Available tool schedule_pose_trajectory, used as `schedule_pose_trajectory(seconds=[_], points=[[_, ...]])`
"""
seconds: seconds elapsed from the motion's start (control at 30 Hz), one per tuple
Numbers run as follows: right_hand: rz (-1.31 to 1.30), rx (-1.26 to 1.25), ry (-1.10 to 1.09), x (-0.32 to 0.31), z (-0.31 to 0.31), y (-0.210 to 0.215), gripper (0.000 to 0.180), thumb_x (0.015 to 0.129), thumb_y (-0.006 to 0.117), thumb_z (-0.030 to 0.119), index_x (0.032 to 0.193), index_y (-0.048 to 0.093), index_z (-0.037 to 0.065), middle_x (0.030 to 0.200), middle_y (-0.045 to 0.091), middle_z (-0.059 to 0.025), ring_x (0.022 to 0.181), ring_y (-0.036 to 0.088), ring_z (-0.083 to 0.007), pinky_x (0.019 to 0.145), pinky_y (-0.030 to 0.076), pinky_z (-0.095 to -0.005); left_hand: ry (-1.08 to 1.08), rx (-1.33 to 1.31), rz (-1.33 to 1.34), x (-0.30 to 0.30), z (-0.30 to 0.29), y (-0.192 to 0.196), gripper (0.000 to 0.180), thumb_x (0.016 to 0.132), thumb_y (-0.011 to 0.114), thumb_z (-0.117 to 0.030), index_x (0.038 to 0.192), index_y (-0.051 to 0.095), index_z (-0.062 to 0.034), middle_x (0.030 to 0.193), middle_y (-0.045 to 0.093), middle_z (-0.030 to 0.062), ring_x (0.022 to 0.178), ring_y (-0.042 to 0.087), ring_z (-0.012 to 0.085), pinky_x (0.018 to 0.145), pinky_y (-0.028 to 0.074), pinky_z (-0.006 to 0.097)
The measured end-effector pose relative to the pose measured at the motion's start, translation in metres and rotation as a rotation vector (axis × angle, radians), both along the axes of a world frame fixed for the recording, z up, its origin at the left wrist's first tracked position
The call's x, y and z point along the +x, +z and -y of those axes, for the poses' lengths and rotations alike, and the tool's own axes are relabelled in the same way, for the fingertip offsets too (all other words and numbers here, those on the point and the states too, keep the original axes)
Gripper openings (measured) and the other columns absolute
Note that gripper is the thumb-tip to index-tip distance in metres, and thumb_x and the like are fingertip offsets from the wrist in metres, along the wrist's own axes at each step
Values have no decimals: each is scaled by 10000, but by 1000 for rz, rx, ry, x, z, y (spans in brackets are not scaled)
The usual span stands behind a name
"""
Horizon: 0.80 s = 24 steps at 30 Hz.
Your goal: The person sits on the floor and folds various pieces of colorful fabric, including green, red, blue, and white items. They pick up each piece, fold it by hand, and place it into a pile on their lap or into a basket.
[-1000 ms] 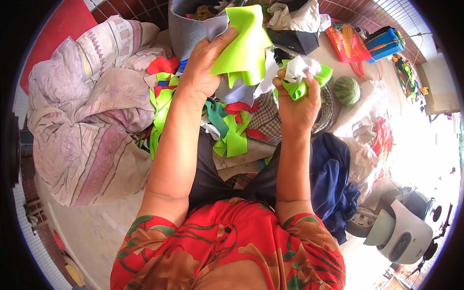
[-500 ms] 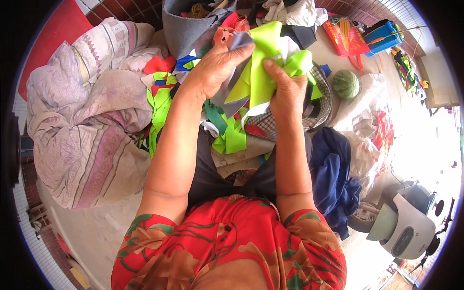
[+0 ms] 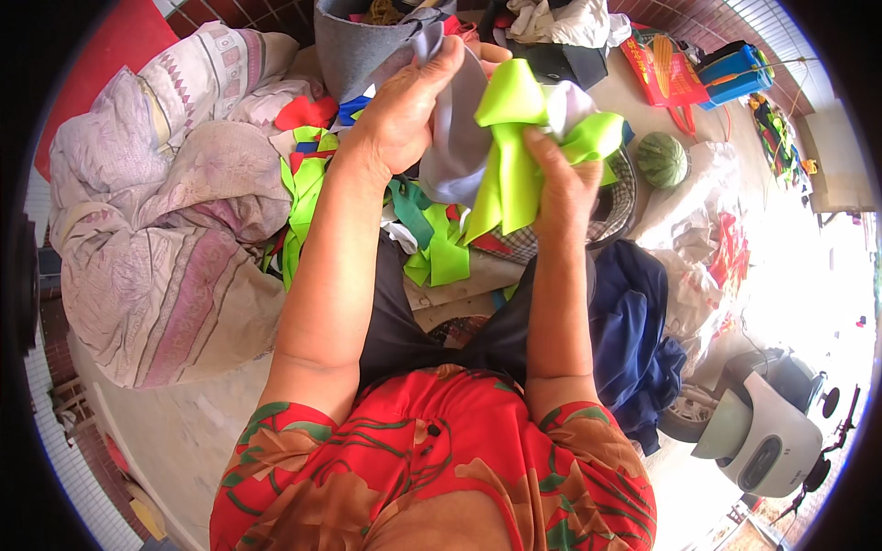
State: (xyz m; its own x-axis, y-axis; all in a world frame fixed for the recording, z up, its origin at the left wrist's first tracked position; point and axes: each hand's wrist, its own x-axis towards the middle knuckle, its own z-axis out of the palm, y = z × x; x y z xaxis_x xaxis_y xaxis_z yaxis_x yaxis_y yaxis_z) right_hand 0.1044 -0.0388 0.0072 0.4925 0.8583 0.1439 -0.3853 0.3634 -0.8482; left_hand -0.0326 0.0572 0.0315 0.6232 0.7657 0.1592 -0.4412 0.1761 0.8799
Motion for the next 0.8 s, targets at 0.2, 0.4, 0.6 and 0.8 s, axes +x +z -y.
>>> schedule_pose_trajectory(seconds=[0.2,0.4,0.6,0.8], points=[[17,-46,-10,-23,-1,-8,460,699,670,-80,1125,525,15,1006,613,-78,864,616,-185,776,505,-305,12,97,-152,5,12,3,455,883,552,-452,1046,630,-34,893,607,9,837,534,83,761,432,256],[-454,27,104,22,4,-1,205,819,616,176,969,573,43,776,599,-51,632,563,-165,579,468,-284,-102,145,-249,-3,9,7,406,698,786,-204,1006,640,16,880,669,62,787,611,109,738,463,231],[-477,240,273,36,7,-1,202,858,597,211,970,574,45,800,595,-42,701,562,-147,645,465,-270,-208,209,-414,3,12,9,351,738,736,-174,1036,633,-20,913,656,28,838,586,90,763,440,234],[-424,84,-42,31,11,2,217,881,568,183,1032,570,27,869,618,-66,659,558,-132,600,466,-265,-100,38,-2,9,9,5,275,859,621,-222,1072,595,-49,976,632,20,880,585,103,786,457,259]])
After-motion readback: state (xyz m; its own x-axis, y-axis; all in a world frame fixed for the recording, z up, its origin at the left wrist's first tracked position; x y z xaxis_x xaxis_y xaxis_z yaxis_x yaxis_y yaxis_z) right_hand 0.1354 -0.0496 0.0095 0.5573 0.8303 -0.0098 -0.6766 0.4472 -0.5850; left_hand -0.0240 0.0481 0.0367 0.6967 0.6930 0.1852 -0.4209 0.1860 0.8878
